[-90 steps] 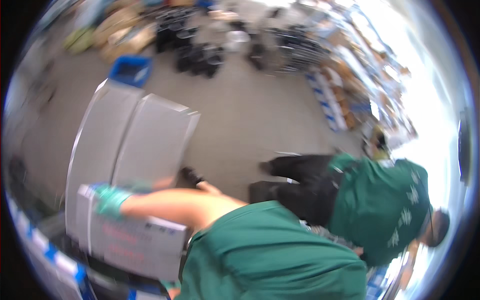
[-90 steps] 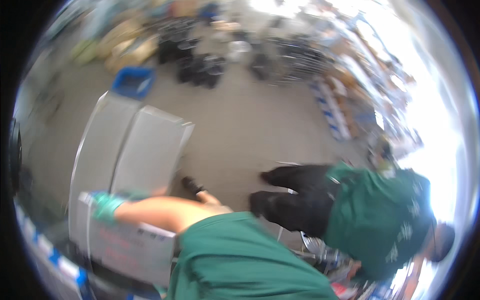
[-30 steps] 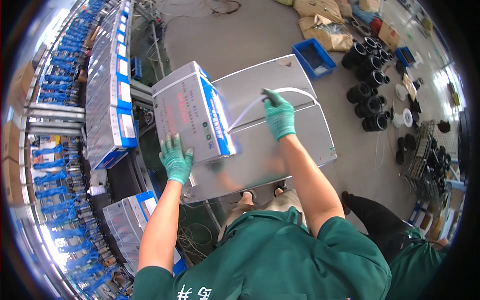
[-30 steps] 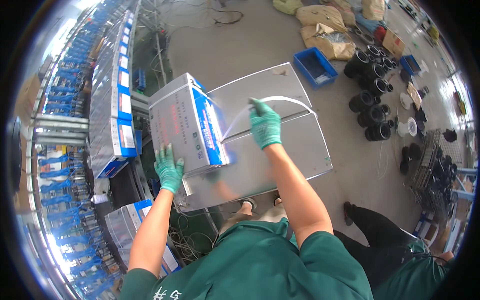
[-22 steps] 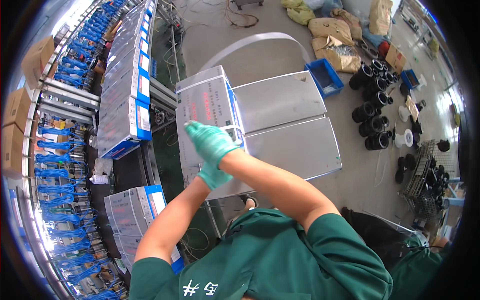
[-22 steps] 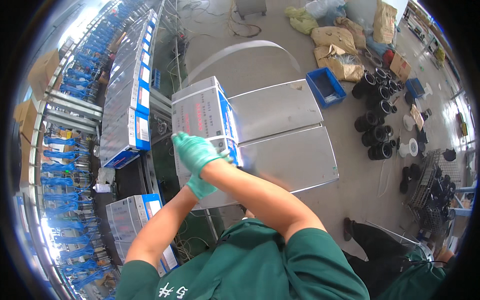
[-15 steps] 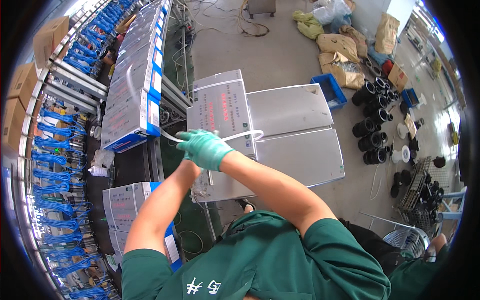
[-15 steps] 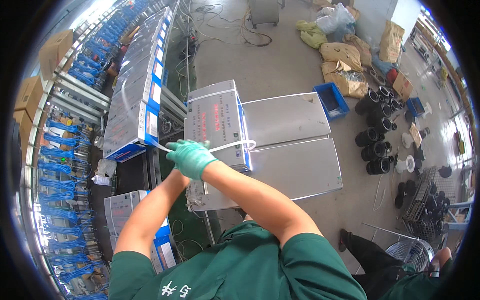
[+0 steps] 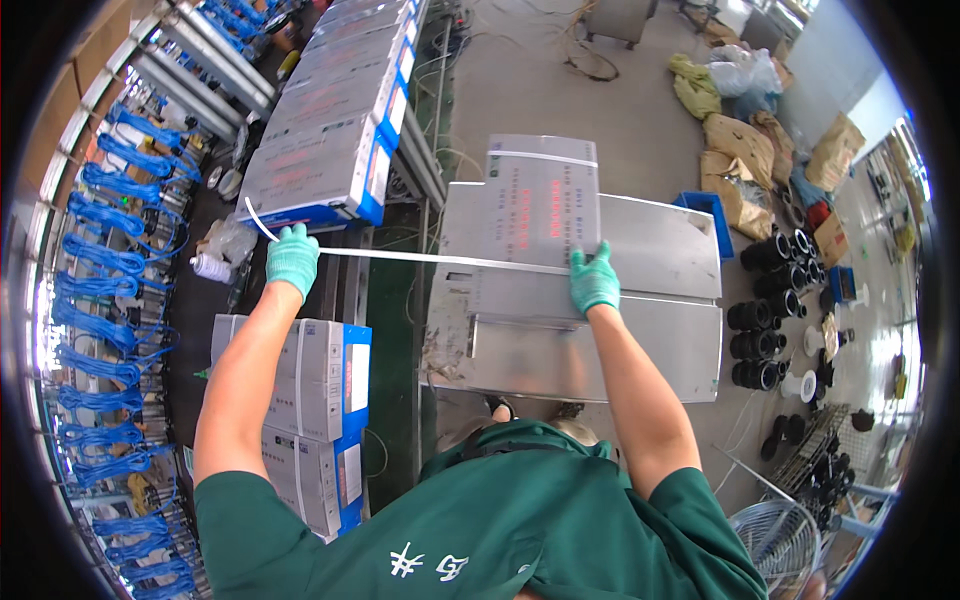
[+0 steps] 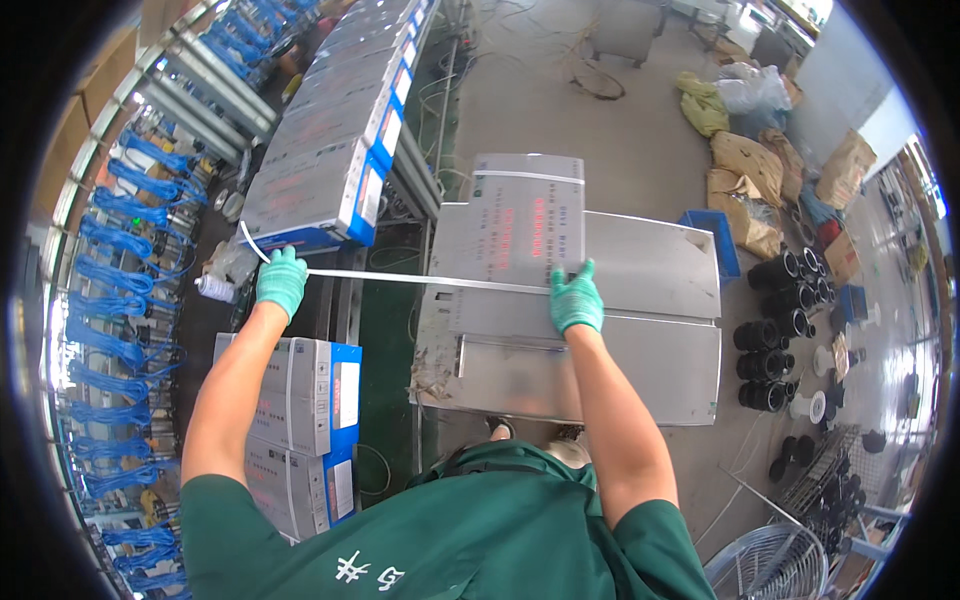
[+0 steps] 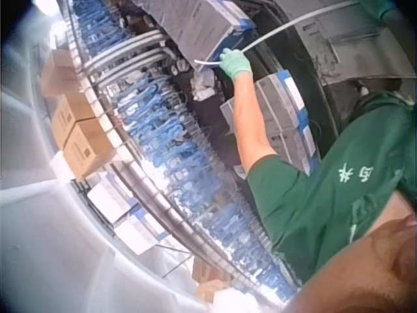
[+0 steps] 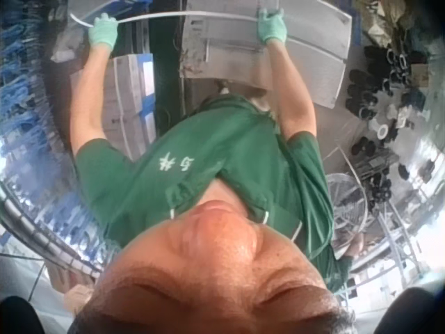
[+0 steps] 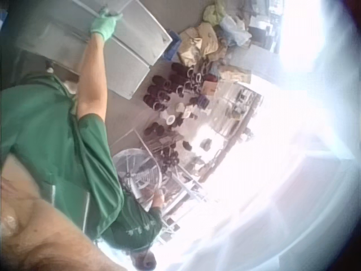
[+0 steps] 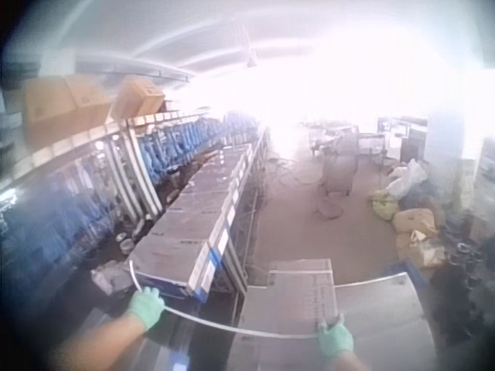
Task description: The person picks up metal boxes one at a time from a stack, places them on a metal surface, and wraps a white plastic strap around each box using a machine.
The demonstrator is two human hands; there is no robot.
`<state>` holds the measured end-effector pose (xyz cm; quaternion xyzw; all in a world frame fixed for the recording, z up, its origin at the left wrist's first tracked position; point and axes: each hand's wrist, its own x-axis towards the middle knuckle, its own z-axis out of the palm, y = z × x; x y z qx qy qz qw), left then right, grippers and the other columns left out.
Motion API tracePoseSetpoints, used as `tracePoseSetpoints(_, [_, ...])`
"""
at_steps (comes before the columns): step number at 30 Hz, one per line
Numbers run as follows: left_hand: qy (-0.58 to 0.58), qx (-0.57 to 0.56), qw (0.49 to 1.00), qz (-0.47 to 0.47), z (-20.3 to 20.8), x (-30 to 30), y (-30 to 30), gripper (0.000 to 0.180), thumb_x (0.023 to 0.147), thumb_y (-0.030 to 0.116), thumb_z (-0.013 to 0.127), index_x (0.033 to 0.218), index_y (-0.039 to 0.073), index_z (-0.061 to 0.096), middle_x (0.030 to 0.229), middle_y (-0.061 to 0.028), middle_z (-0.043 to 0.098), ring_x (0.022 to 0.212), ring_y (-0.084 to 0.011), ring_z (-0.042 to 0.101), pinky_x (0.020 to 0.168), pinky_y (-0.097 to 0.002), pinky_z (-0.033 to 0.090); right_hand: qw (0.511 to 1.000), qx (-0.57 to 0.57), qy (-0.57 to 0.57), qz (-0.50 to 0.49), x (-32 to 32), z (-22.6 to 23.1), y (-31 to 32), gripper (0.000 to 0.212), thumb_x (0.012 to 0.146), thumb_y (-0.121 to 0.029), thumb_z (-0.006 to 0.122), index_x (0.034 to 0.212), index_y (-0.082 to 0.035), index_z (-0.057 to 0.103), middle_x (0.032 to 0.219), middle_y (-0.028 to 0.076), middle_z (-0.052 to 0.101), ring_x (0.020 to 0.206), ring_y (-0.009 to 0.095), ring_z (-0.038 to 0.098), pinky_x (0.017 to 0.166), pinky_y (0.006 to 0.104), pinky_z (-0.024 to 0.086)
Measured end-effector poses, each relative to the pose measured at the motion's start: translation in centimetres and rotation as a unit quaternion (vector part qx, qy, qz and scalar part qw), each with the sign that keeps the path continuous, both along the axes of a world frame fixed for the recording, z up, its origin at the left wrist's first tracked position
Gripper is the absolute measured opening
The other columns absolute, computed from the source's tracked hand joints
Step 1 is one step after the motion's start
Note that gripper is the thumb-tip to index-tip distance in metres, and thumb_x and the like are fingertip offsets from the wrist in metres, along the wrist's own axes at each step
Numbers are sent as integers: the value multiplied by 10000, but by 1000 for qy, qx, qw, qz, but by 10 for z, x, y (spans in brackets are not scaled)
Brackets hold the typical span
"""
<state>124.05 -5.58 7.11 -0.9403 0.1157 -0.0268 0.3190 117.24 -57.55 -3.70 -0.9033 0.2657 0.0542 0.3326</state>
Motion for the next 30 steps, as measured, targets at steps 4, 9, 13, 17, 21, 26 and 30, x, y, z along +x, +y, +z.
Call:
tracePoseSetpoints(4, [56,-139,988,29,22,8,-16,229,1029,303,611,1004,94,701,1020,-167,711,921,-379,718,787,-506,579,1000,-8,11,-8,-1,11,2,793,1051,-534,504,1613,-12,305,1247,265,722,1156,468,682,988,533,534])
tracePoseSetpoints(9, [231,-789,549,148,-29,11,-84,212,1091,127,576,1225,1,681,943,-103,737,817,-192,759,680,-338,666,999,-19,20,-20,0,14,7,761,1053,-541,494,1606,-46,324,1228,250,732,1152,461,689,983,526,536])
tracePoseSetpoints(13, [210,-873,350,267,-125,15,-124,205,1070,167,611,1162,7,699,963,-156,765,843,-283,767,718,-388,644,999,-33,21,-26,-1,13,9,741,1055,-540,492,1598,-59,339,1210,239,740,1136,457,695,973,527,538])
tracePoseSetpoints(17, [103,-674,683,261,-201,8,-129,273,1012,269,683,1071,11,747,1015,-258,748,985,-442,713,861,-488,551,998,-49,24,-29,0,11,9,732,1057,-535,493,1591,-55,349,1187,240,743,1116,457,700,958,528,537])
tracePoseSetpoints(21, [63,-644,711,274,-240,3,-120,228,1010,233,664,1106,47,753,1035,-240,752,998,-436,715,853,-507,556,998,-57,8,-30,1,9,11,722,1056,-534,496,1575,-49,370,1164,248,744,1094,467,700,941,531,535])
tracePoseSetpoints(26, [84,-652,723,212,-261,-5,-146,273,1002,282,690,1086,31,759,989,-258,739,948,-500,693,840,-531,554,998,-51,8,-35,1,7,11,697,1053,-527,508,1545,-46,398,1157,258,741,1087,480,695,939,537,530])
tracePoseSetpoints(30, [79,-661,735,128,-273,-18,-152,370,981,343,592,1134,61,775,1144,-252,731,1114,-455,680,972,-551,527,998,-58,-20,-35,-2,8,12,525,1029,-487,570,1309,-44,546,1127,290,726,1068,501,688,924,550,535])
